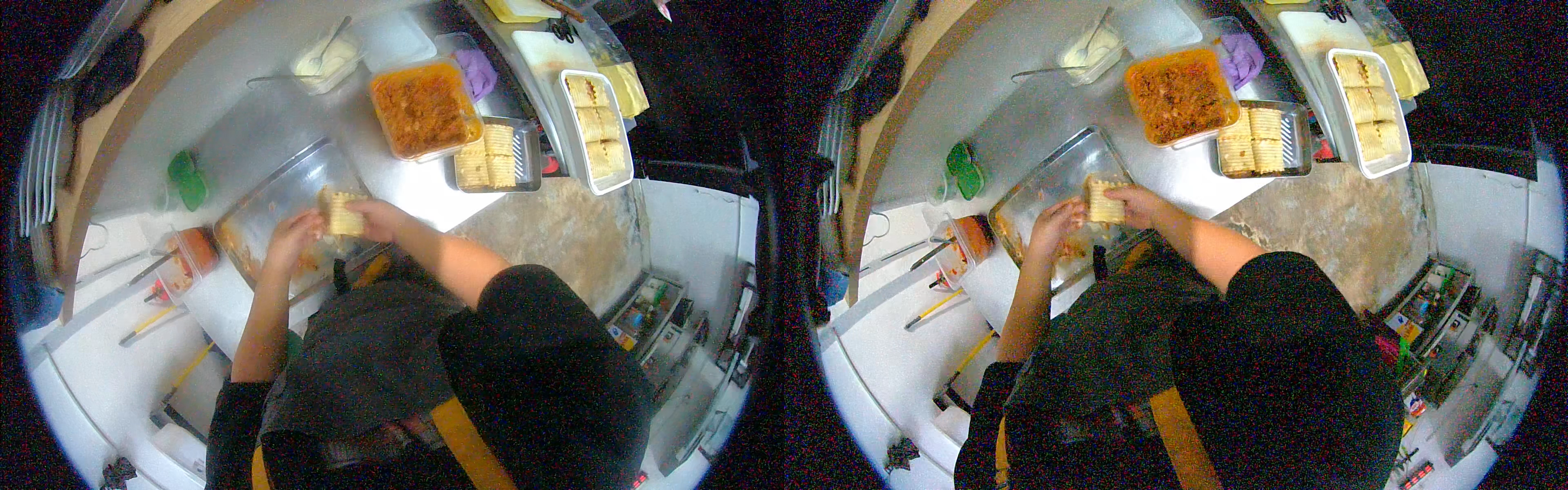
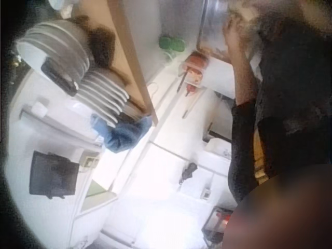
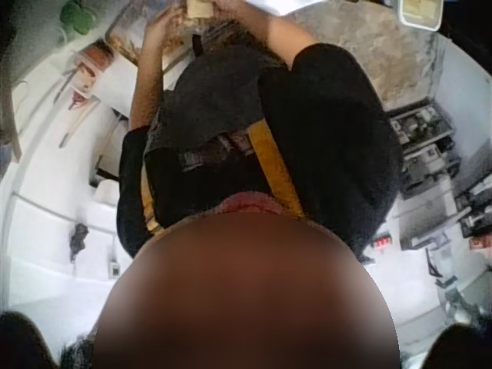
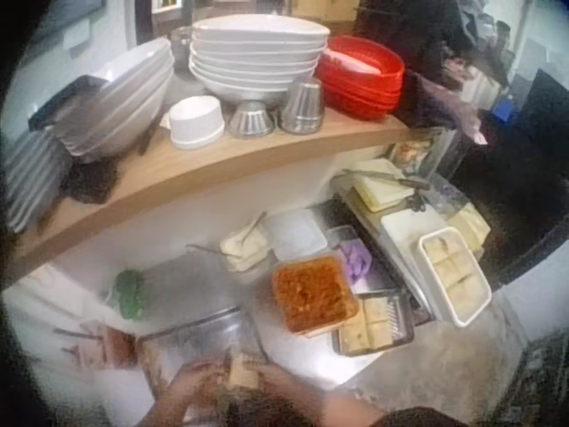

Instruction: The person spreads white sauce on a tray of pasta sheets, places filling on them, and rolls each sheet into cannelloni. They then move to the stove to stir sauces in pots, add cream, and return to the prep area to wipe the counter and store containers in the refrigerator.

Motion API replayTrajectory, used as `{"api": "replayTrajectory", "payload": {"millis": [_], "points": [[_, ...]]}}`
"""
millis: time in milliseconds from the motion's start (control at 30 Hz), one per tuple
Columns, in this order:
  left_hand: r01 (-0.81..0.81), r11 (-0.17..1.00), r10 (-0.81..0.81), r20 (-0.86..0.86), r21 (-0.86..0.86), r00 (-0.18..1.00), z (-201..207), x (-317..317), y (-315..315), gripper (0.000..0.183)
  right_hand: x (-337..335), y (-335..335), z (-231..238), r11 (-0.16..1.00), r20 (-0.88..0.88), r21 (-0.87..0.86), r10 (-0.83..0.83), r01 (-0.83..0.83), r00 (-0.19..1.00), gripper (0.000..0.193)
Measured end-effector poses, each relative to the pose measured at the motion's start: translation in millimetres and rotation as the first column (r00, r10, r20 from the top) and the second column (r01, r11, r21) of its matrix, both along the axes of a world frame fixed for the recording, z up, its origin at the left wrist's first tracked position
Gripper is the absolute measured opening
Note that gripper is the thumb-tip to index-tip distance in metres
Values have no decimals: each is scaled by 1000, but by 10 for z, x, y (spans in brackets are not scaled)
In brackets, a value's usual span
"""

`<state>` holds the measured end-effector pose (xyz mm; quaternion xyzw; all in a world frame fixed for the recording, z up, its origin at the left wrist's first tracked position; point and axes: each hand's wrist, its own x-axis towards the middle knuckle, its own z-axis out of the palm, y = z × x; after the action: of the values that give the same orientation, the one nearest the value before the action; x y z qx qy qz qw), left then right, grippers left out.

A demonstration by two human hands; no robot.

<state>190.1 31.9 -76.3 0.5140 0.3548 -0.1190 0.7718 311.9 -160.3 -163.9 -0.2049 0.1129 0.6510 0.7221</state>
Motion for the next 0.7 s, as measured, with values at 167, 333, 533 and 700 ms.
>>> {"api": "replayTrajectory", "payload": {"millis": [167, 333, 533, 700], "points": [[-23, 971, 39, -63, 239, 997, 21, -319, 47, 37, 27, -999, 242, 961, 30, -231, -147, 150, 989, 43], [-187, 977, 203, -175, 101, 963, -132, -610, 136, 41, 483, -2178, 519, 880, 185, -235, -375, 412, 908, 44], [-278, 957, 289, -167, 86, 943, -113, -748, -66, 39, 1469, -2851, 443, 451, 447, -251, -731, 856, 516, 37], [-90, 962, 128, -132, 259, 983, 18, -693, -197, 38, 1923, -2946, 139, 241, 461, -256, -821, 936, 338, 36]]}}
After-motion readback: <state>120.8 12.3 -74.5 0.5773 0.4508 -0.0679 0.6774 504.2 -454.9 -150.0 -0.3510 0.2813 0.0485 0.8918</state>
